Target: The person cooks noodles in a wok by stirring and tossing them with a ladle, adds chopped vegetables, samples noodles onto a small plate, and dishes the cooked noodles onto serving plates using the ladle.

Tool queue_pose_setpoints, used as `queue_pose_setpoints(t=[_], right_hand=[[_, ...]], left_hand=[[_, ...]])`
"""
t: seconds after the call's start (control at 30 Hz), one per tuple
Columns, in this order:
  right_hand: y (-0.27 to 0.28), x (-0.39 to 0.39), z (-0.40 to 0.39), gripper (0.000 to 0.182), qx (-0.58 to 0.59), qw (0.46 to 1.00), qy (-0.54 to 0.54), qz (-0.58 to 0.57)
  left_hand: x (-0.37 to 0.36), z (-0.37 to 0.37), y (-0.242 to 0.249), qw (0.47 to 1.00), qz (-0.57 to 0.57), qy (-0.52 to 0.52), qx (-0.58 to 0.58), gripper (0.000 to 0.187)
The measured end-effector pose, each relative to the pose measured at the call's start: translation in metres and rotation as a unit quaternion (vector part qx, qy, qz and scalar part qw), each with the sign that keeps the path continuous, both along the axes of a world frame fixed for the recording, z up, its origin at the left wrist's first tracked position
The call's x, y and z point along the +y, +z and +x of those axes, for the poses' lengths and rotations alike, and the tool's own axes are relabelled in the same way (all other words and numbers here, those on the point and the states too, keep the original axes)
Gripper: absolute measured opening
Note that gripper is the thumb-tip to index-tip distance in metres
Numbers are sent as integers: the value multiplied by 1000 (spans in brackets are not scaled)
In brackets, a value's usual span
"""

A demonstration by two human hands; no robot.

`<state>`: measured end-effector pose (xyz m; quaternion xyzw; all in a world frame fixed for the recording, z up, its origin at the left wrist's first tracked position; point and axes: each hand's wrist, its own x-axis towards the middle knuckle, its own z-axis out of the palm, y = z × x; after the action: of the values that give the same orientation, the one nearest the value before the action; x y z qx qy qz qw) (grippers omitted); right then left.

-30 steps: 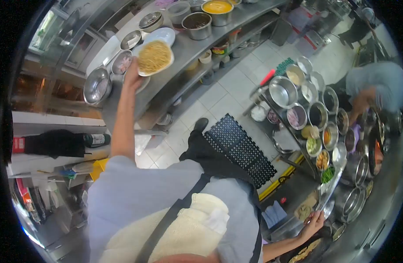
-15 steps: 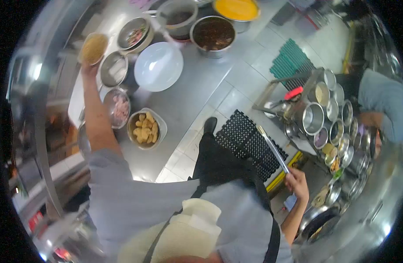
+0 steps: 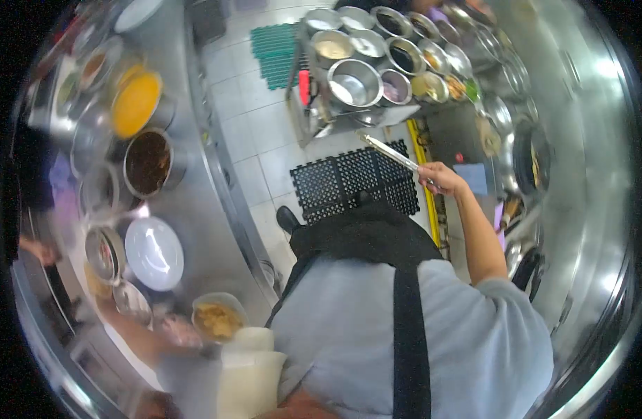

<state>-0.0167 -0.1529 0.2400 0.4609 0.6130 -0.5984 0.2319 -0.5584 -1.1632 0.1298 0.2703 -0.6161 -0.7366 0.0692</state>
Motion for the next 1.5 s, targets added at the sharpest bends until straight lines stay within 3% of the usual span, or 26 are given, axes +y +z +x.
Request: queue_pose_setpoints(t=[0.2, 0.33, 0.47, 0.53, 0.67, 0.73, 0.8, 0.9, 0.93, 1.0, 1.03, 1.07, 1.1, 1.13, 1.17, 1.2, 1.23, 1.3, 1.33, 1.43, 1.5], right_hand=[[-40, 71, 86, 31, -32, 970, -238, 20], [-68, 137, 111, 32, 33, 914, -402, 35], [-100, 223, 117, 25, 111, 883, -454, 42], [-110, 256, 98, 24, 130, 879, -457, 31], [-138, 314, 86, 27, 128, 899, -419, 7], [-130, 332, 72, 28, 133, 900, -415, -22], [-140, 340, 70, 27, 223, 848, -463, -132], [-125, 318, 119, 28, 321, 890, -307, -99], [-118, 303, 147, 30, 334, 911, -233, -67], [-80, 267, 219, 36, 280, 938, -132, 155], [-86, 247, 263, 31, 251, 890, -206, 320], [-64, 234, 305, 32, 137, 863, -279, 400], [-79, 223, 359, 35, 44, 807, -339, 482], [-78, 209, 416, 39, 17, 752, -405, 520], [-97, 195, 476, 43, -130, 725, -389, 553], [-65, 188, 496, 50, -283, 757, -385, 446], [-86, 177, 524, 59, -319, 749, -385, 434], [-133, 166, 537, 61, -188, 725, -522, 408], [-127, 168, 533, 63, -118, 702, -582, 394], [-109, 179, 529, 41, -182, 647, -613, 416], [-104, 174, 541, 24, -184, 624, -642, 405]], left_hand=[[80, 49, 50, 986, -162, 35, 9, 51], [212, 124, 133, 970, -241, -11, 40, 53], [406, 226, 184, 959, -201, -200, 4, 56], [511, 286, 175, 932, -145, -326, -72, 58], [721, 409, 127, 814, -68, -540, -203, 61], [787, 441, 94, 727, -106, -643, -217, 60], [857, 467, 82, 670, -152, -690, -228, 53], [942, 488, 50, 500, -382, -776, -30, 49], [976, 492, 50, 466, -374, -802, 15, 48], [1048, 506, 56, 395, -346, -845, 103, 47], [1080, 520, 60, 362, -362, -825, 238, 52], [1115, 538, 65, 327, -367, -789, 368, 58], [1155, 560, 88, 294, -388, -782, 390, 64], [1195, 583, 106, 262, -407, -771, 413, 72], [1230, 601, 101, 253, -391, -764, 447, 76], [1264, 618, 96, 244, -374, -755, 481, 81], [1300, 636, 90, 233, -384, -743, 496, 82], [1363, 668, 73, 214, -403, -718, 526, 84], [1386, 677, 63, 184, -415, -742, 494, 84], [1444, 689, 41, 89, -458, -778, 421, 82], [1464, 686, 15, 60, -458, -775, 432, 80]])
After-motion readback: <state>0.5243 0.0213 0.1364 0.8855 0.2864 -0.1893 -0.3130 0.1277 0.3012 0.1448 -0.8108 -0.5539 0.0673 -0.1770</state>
